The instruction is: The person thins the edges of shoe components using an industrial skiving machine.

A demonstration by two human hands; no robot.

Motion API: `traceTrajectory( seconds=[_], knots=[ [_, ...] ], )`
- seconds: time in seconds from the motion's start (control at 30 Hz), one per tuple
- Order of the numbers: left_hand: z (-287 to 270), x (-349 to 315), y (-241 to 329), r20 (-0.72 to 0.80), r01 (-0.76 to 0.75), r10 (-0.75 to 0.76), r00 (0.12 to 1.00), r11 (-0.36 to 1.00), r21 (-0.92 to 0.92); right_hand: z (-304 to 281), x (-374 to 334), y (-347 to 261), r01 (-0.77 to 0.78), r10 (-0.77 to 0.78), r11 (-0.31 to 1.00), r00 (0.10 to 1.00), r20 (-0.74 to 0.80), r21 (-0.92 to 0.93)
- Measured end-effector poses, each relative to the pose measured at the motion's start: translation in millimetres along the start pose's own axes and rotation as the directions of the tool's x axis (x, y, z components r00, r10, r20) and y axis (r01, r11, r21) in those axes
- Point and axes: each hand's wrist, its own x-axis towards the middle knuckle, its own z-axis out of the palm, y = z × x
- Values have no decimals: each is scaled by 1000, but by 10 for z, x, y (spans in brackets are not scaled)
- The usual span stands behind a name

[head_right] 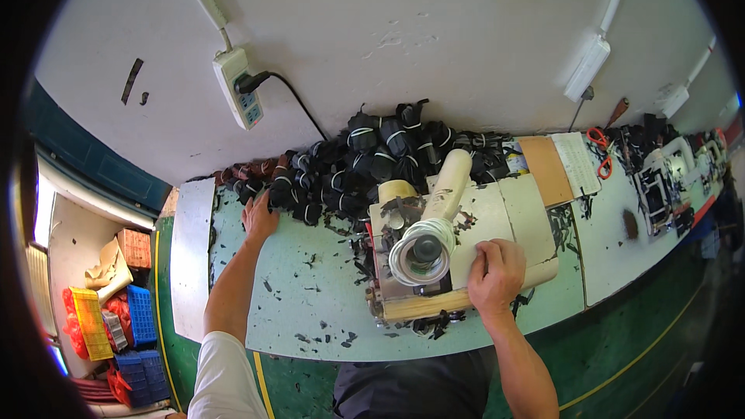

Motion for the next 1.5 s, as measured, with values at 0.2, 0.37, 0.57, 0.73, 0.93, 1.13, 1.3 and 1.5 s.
traceTrajectory(
  seconds=[0.2, 0.37, 0.57, 0.73, 0.93, 1.13, 1.3, 1.5],
  knots=[
    [-141, -58, 159, 112, 140, -153, 982, 983, 118, -2, -3, 29, -20, 20, 1000, 1000, 16, -4],
    [-129, -426, 71, -236, -375, 323, 916, 900, -222, -38, 24, 0, -46, 46, 999, 998, 31, 3],
    [-123, -479, 694, -179, -539, 510, 842, 817, -208, -6, -7, 27, -15, 15, 1000, 1000, 2, 2],
    [-225, -673, 821, -24, -439, 444, 896, 875, -202, -13, -35, 48, -20, 20, 1000, 1000, -6, 13],
    [-345, -1617, 581, 56, -430, 473, 879, 839, -333, -42, -37, 70, 0, 1, 1000, 1000, -26, 17],
    [-778, -2413, 573, 435, 440, -68, 898, 99, -893, -139, -247, -179, 167, -126, 960, 975, -185, 226],
    [-1132, -3125, 1122, 794, 807, 151, 589, -167, -567, -424, -1210, -1198, -219, -155, 669, 894, 421, 710],
    [-1121, -3426, 1320, 719, 781, 308, 623, -185, -597, -371, -1592, -1194, -486, 23, 634, 789, 614, 601]
  ],
)
